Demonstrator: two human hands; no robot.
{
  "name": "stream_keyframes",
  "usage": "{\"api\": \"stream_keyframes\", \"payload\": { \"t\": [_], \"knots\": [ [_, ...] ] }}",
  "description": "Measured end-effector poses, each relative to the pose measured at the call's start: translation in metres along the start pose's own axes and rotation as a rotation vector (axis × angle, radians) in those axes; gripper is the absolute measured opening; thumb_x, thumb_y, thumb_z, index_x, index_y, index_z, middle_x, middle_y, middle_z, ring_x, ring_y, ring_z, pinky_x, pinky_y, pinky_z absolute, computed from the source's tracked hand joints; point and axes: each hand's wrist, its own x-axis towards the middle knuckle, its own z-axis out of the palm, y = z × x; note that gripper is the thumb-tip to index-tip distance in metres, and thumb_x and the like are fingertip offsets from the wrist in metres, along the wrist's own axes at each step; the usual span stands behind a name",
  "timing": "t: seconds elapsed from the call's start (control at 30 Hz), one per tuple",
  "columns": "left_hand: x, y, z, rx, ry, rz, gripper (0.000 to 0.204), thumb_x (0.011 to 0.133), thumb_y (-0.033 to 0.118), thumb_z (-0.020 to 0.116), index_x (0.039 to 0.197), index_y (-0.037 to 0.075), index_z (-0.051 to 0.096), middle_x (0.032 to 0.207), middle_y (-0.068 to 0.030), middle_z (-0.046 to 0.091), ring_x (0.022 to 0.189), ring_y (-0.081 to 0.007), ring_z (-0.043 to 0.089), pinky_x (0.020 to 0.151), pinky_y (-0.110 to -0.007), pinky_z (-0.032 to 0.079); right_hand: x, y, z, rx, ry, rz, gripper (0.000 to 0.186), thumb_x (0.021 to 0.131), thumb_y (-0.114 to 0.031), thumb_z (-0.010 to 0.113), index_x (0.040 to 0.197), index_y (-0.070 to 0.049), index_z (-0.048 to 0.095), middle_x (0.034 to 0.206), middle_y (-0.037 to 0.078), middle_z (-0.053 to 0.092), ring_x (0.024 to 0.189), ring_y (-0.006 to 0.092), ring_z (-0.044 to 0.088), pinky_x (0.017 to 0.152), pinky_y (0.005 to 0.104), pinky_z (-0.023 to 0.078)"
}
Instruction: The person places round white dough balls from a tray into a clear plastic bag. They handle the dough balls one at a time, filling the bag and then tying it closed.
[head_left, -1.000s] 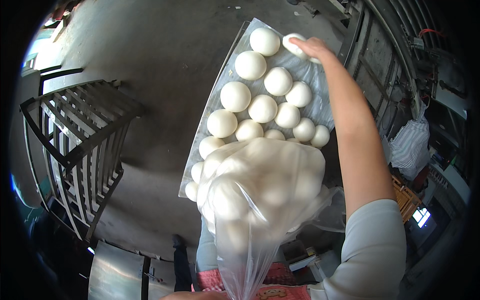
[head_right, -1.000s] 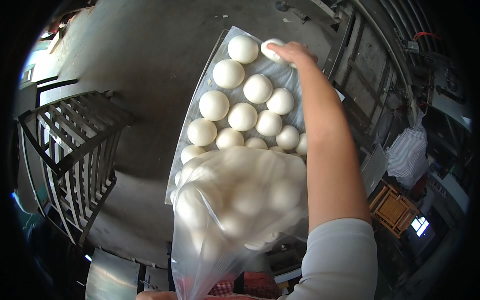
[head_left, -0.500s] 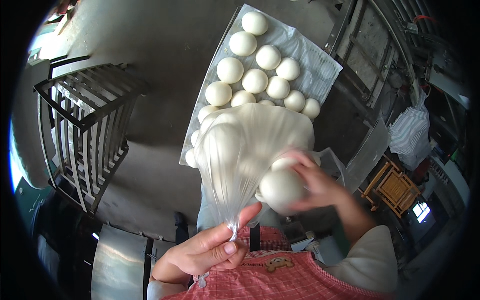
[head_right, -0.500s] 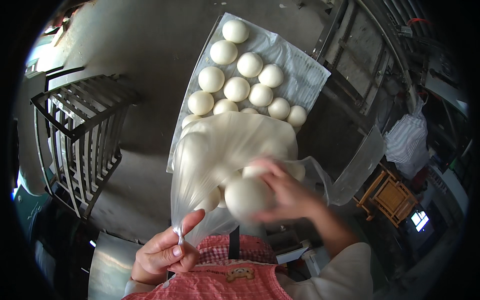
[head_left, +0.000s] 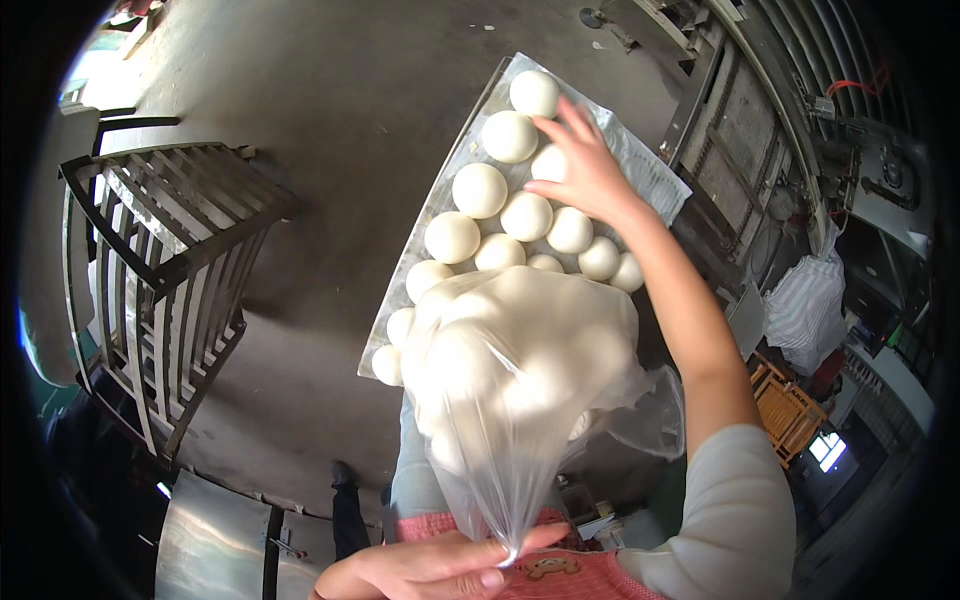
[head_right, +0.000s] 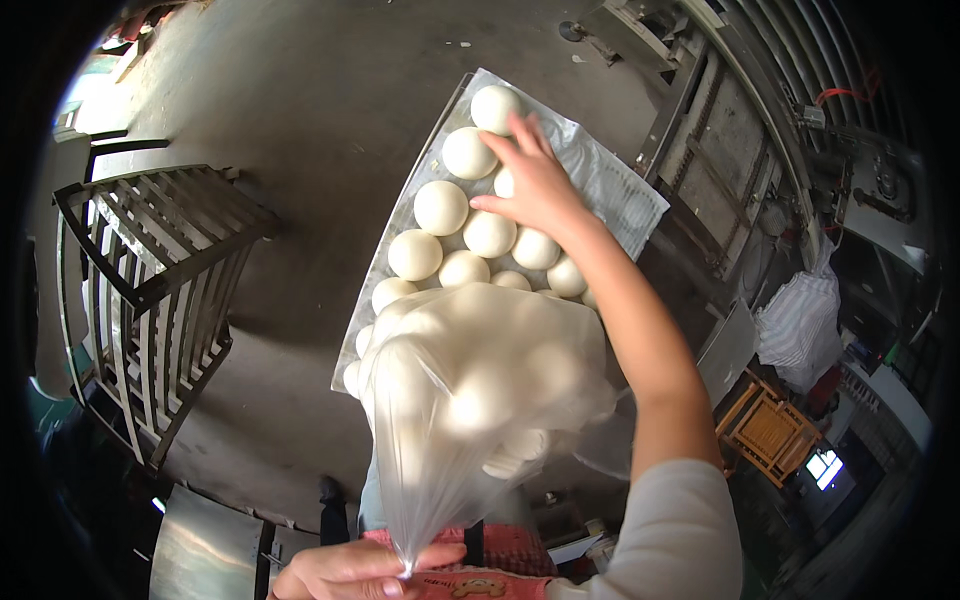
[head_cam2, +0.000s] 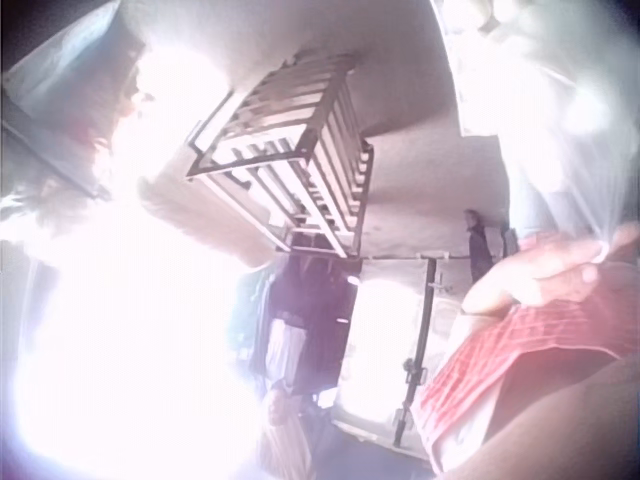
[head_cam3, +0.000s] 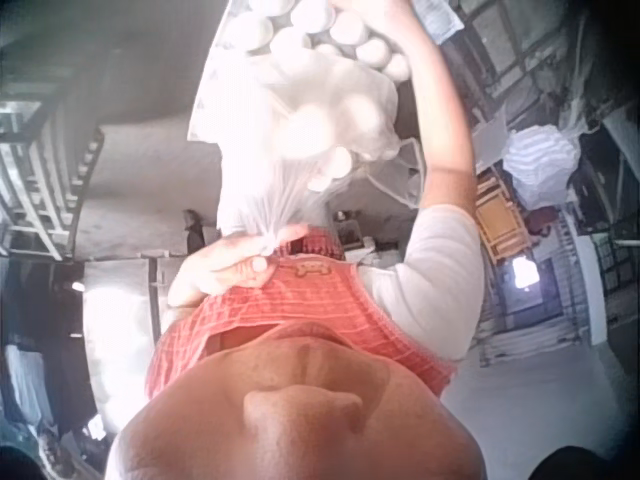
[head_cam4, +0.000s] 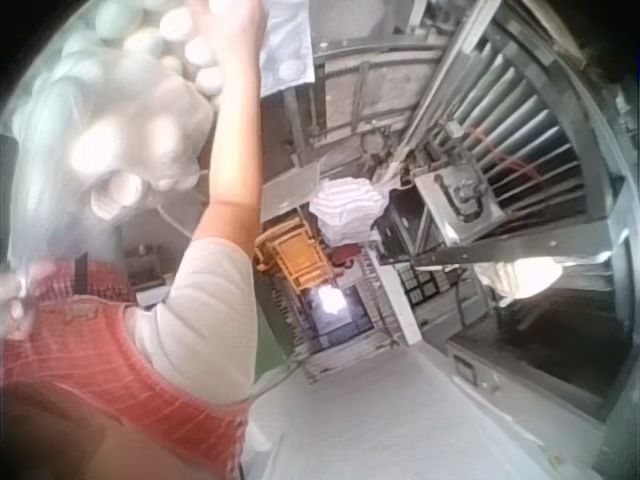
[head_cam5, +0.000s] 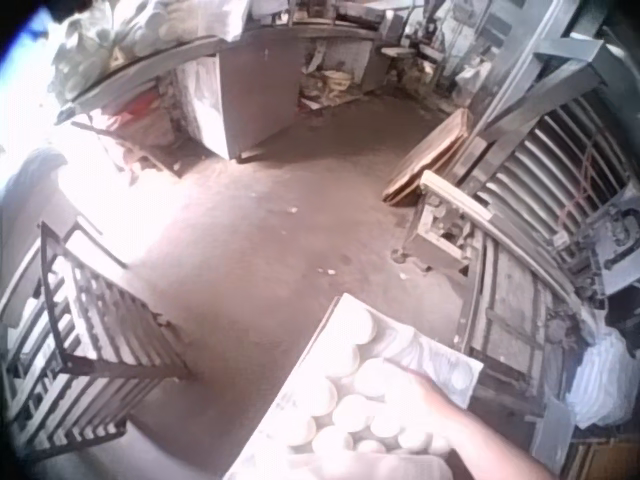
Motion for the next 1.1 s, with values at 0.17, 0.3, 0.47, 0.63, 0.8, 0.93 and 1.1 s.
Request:
{"api": "stream_keyframes", "payload": {
  "t": [0.17, 0.3, 0.47, 0.63, 0.8, 0.93, 1.1],
  "knots": [
    [-0.004, -0.02, -0.033, 0.233, -0.125, 0.091, 0.036, 0.094, 0.013, 0.044, 0.124, -0.008, 0.044, 0.121, -0.0255, 0.052, 0.102, -0.0325, 0.058, 0.085, -0.033, 0.048, 0.067, 0.082, 0.088, -0.482, -0.218, -0.038, 0.089, 0.049, -0.042, 0.085, 0.126, -0.018, 0.048, 0.151, 0.002, 0.007, 0.14, 0.0309, -0.003, 0.097, 0.0749, 0.014],
    [-0.006, -0.062, -0.03, 0.348, 0.003, 0.549, 0.034, 0.091, 0.007, 0.051, 0.122, -0.007, 0.047, 0.11, -0.0217, 0.057, 0.098, -0.0315, 0.059, 0.084, -0.037, 0.048, 0.109, 0.089, 0.068, -0.448, -0.385, -0.206, 0.07, 0.061, -0.05, 0.072, 0.11, -0.003, 0.057, 0.138, 0.015, 0.038, 0.135, 0.0388, 0.016, 0.107, 0.0428, 0.029],
    [-0.004, -0.06, -0.011, 0.26, 0.117, 0.681, 0.039, 0.093, 0.014, 0.05, 0.126, -0.007, 0.043, 0.103, -0.0169, 0.058, 0.09, -0.0291, 0.057, 0.077, -0.036, 0.046, 0.17, 0.07, 0.044, -0.243, -0.479, 0.251, 0.08, 0.072, -0.066, 0.055, 0.111, 0.004, 0.058, 0.12, 0.021, 0.053, 0.11, 0.0315, 0.053, 0.093, 0.0396, 0.042],
    [0.003, -0.033, -0.014, 0.37, -0.09, 0.478, 0.052, 0.097, 0.021, 0.044, 0.14, -0.002, 0.027, 0.075, -0.0035, 0.055, 0.062, -0.0098, 0.047, 0.056, -0.023, 0.035, 0.138, 0.017, -0.025, -0.101, -0.049, 0.244, 0.059, 0.075, -0.041, 0.068, 0.112, 0.003, 0.054, 0.104, 0.02, 0.06, 0.098, 0.0277, 0.059, 0.081, 0.0377, 0.047],
    [0.01, -0.009, -0.001, -0.302, -0.066, 0.074, 0.058, 0.099, 0.014, 0.031, 0.146, 0.013, -0.003, 0.062, -0.0018, 0.039, 0.052, -0.0072, 0.034, 0.047, -0.019, 0.031, -0.08, -0.049, -0.118, 1.023, -0.236, 0.309, 0.073, 0.076, -0.043, 0.067, 0.128, 0.001, 0.039, 0.127, 0.02, 0.042, 0.115, 0.0296, 0.045, 0.095, 0.0424, 0.037],
    [0.022, -0.004, 0.028, -0.305, -0.014, 0.131, 0.061, 0.099, 0.017, 0.032, 0.146, 0.015, -0.006, 0.06, -0.0006, 0.037, 0.049, -0.0069, 0.029, 0.044, -0.019, 0.027, -0.266, -0.137, -0.111, 1.093, -0.096, 0.538, 0.088, 0.072, -0.043, 0.072, 0.134, 0.002, 0.029, 0.139, 0.021, 0.024, 0.127, 0.0326, 0.032, 0.103, 0.0466, 0.028],
    [0.01, -0.014, 0.031, -0.196, 0.019, 0.028, 0.058, 0.099, 0.015, 0.032, 0.147, 0.014, -0.002, 0.058, 0.0002, 0.034, 0.048, -0.0071, 0.027, 0.043, -0.02, 0.025, -0.293, -0.192, -0.024, 0.007, -0.354, 0.608, 0.097, 0.065, -0.039, 0.078, 0.137, 0.001, 0.026, 0.148, 0.023, 0.005, 0.135, 0.0409, 0.016, 0.107, 0.0524, 0.023]
  ]
}}
